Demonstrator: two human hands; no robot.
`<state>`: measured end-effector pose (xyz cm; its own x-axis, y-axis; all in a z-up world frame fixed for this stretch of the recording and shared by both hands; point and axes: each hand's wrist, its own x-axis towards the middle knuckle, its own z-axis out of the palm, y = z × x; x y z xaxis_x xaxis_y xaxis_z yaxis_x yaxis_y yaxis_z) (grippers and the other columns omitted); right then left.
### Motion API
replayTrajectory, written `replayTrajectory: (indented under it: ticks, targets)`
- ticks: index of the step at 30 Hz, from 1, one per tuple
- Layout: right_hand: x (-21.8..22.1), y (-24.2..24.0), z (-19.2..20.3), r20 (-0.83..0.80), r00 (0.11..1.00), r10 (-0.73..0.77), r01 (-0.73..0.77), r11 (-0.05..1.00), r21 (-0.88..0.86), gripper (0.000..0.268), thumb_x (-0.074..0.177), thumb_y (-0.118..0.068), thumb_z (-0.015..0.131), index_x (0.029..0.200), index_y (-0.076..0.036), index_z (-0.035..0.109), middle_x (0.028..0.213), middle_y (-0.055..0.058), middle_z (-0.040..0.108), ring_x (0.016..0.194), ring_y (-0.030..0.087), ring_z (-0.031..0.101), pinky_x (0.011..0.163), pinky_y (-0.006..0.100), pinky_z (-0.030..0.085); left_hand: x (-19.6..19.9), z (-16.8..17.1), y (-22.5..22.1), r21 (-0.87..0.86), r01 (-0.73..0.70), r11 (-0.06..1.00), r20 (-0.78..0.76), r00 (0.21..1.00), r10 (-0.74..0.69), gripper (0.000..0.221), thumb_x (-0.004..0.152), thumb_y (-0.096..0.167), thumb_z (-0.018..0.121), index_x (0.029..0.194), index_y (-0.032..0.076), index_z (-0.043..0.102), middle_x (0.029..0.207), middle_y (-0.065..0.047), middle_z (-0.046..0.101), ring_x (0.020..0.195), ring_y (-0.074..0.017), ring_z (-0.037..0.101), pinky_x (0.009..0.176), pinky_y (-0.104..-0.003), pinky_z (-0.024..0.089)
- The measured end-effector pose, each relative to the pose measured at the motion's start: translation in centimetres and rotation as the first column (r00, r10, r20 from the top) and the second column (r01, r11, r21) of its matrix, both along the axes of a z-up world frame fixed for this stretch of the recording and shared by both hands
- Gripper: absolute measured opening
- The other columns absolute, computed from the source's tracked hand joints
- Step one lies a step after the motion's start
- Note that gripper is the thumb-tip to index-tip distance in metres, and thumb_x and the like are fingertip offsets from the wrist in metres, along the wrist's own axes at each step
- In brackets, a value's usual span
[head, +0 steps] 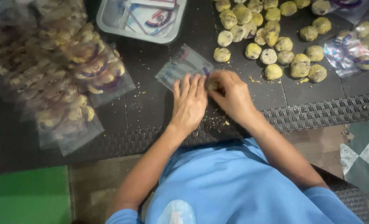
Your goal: Packaging small round baked goods into individual plastic bags.
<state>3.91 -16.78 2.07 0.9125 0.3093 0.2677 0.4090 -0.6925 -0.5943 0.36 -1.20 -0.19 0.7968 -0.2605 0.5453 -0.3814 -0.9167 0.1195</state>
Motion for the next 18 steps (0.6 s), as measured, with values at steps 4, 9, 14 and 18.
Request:
replayTrajectory:
  ticks: [4,9,14,18]
  targets:
    - [-1.7,1.0,4.5,-0.065,0.995,0.07,-0.057,0.982,0.182,0.048,0.078,-0.003,0.072,0.124,-0.012,0.062,0.105,0.013,0.07,0.097,0.034,0.068,0.08,0.045,0.055,0.0,0.1,0.4,-0.037,0.014,0.999,0.012,1.0,-0.014,0.039,0.097,0.017,0.05,0.131,-0.002,0.055,0.128,-0.02,0.059,0.127,-0.0363,0.05,0.105,-0.053,0.034]
    - [1.8,-2.4,2.8,0.04,0.989,0.143,-0.143,0.99,-0.018,0.049,0.075,-0.023,0.084,0.119,-0.018,0.064,0.089,0.0,0.061,0.092,0.03,0.065,0.071,0.04,0.052,0.1,1.7,0.6,-0.205,0.024,0.978,-0.1,0.994,-0.045,0.04,0.104,0.02,0.043,0.137,-0.001,0.049,0.126,-0.02,0.06,0.129,-0.0378,0.046,0.106,-0.054,0.029]
    - [0.7,-2.0,0.1,0.162,0.961,0.226,-0.19,0.959,-0.21,0.019,0.076,-0.025,0.08,0.088,-0.017,0.068,0.081,-0.001,0.067,0.085,0.022,0.057,0.069,0.036,0.042,0.6,1.2,0.4,-0.18,0.001,0.984,-0.101,0.995,-0.019,0.04,0.104,0.021,0.043,0.138,0.0,0.048,0.131,-0.02,0.059,0.133,-0.0385,0.043,0.107,-0.055,0.028]
    - [-0.3,-0.8,0.7,0.043,0.95,0.31,-0.311,0.951,0.003,0.026,0.077,-0.001,0.066,0.098,-0.013,0.074,0.096,0.005,0.071,0.092,0.028,0.057,0.07,0.036,0.042,0.5,1.7,0.8,-0.225,0.004,0.974,-0.126,0.991,-0.033,0.039,0.104,0.019,0.045,0.138,0.002,0.048,0.131,-0.016,0.059,0.132,-0.0353,0.045,0.107,-0.051,0.031]
